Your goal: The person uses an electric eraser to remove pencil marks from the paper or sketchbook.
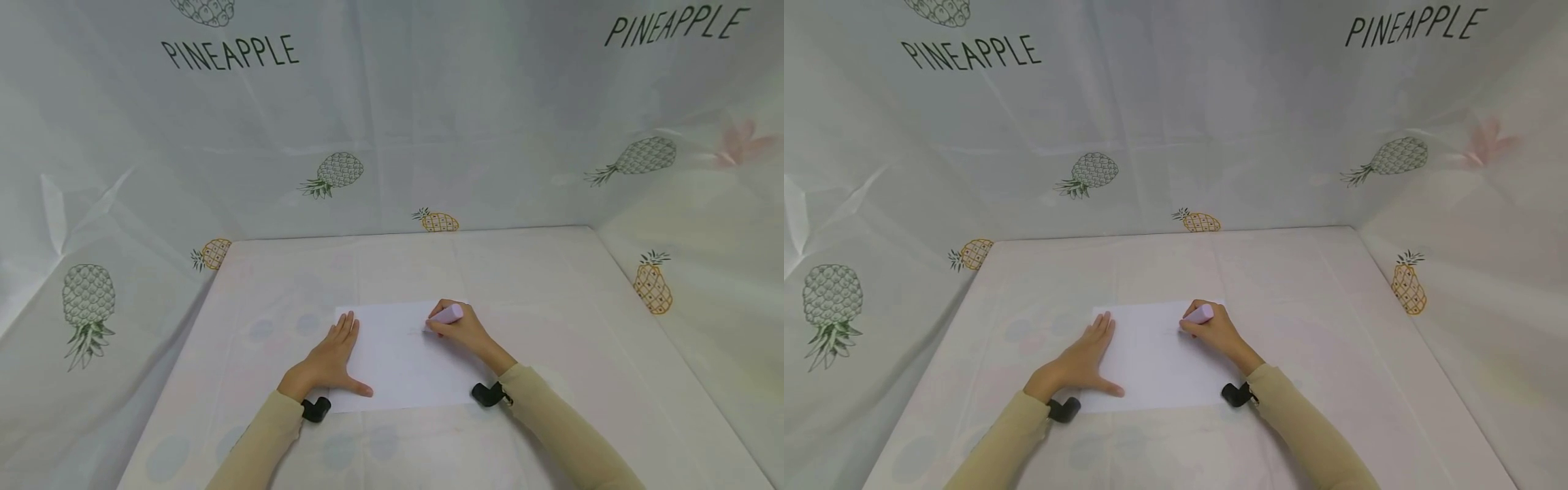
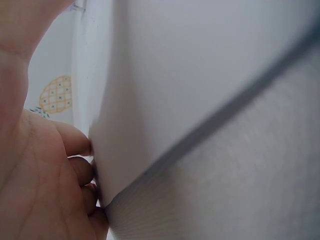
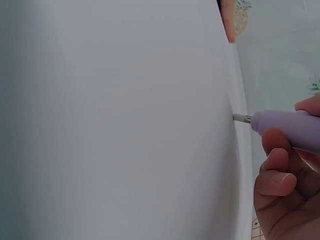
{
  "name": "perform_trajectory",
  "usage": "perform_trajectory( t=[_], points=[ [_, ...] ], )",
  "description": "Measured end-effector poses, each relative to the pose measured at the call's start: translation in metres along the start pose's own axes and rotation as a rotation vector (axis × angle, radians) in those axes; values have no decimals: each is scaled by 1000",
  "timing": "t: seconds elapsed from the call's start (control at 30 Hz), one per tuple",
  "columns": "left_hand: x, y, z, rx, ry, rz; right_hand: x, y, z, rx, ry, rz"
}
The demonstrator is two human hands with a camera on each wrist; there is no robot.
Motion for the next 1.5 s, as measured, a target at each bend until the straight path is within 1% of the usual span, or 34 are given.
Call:
perform_trajectory(
  t=[0.13, 0.37, 0.6, 0.73, 0.9, 1.13, 1.43, 1.5],
  points=[
    [1, 0, 1, -5, 6, 6, 1, 1, 0, 21, -10, 3],
    [1, 0, 3, -4, 14, 8, 1, 4, -4, 47, 4, 5],
    [1, 0, 2, -2, 4, 5, 3, 18, -33, 77, 4, -42],
    [1, 0, 1, -3, 4, 7, 3, 14, -24, 61, 15, -42],
    [2, 0, 2, -6, 5, 8, 2, 6, -7, 74, 20, -34],
    [2, 0, 2, -20, -3, 16, 4, 5, -8, 127, 56, -3],
    [3, 0, 3, -22, 11, 21, 0, 2, -11, 116, 69, -47],
    [3, -1, 3, -22, 15, 20, 1, 7, -20, 105, 75, -50]
  ],
)
Point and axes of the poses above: each hand's wrist, its own y-axis away from the middle knuckle, its own x-axis out of the back of the hand, z = x × y, the point moved 8 cm from there along -y, towards the middle knuckle, and after that the axes turned 10 degrees about -x, right-handed, at the moved point
